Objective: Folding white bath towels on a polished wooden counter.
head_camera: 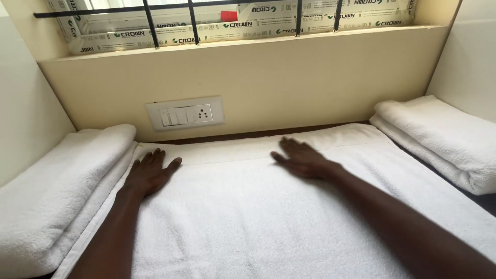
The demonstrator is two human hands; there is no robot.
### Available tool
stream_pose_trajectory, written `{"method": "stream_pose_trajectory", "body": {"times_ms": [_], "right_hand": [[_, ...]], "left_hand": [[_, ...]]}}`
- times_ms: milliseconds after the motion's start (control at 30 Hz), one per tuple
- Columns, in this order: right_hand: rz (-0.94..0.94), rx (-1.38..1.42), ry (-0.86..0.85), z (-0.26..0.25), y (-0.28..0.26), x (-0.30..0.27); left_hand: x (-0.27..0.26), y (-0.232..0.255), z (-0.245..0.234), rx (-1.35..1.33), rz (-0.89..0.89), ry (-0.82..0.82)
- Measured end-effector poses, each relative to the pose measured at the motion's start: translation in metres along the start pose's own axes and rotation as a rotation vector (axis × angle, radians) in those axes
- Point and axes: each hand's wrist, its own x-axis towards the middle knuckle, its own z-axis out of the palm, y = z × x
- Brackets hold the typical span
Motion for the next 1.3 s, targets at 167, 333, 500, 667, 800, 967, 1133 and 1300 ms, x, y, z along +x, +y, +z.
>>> {"method": "stream_pose_trajectory", "body": {"times_ms": [167,333,500,667,800,967,1133,1300], "right_hand": [[0.167,-0.021,0.039,-0.013,0.104,-0.016],[0.353,-0.067,0.115,-0.016,0.220,-0.025],[0.420,-0.083,0.159,-0.022,0.212,-0.036],[0.405,-0.077,0.181,-0.021,0.211,-0.033],[0.344,-0.148,0.233,-0.016,0.217,-0.024],[0.244,-0.215,0.266,-0.026,0.159,-0.002],[-0.045,0.061,0.035,-0.008,0.068,0.015],[0.013,-0.117,0.011,0.003,0.078,0.012]], "left_hand": [[-0.003,-0.009,-0.001,-0.059,-0.032,-0.001],[-0.005,-0.006,-0.005,-0.025,-0.058,-0.031],[0.013,-0.014,0.005,-0.028,-0.016,0.034],[-0.006,0.030,-0.027,0.000,0.131,0.269],[-0.029,0.083,-0.039,-0.296,0.153,0.097],[-0.010,0.078,0.004,-0.168,0.225,-0.004],[-0.016,0.066,0.001,-0.060,0.124,-0.012],[-0.020,0.029,-0.007,-0.068,-0.051,-0.015]]}}
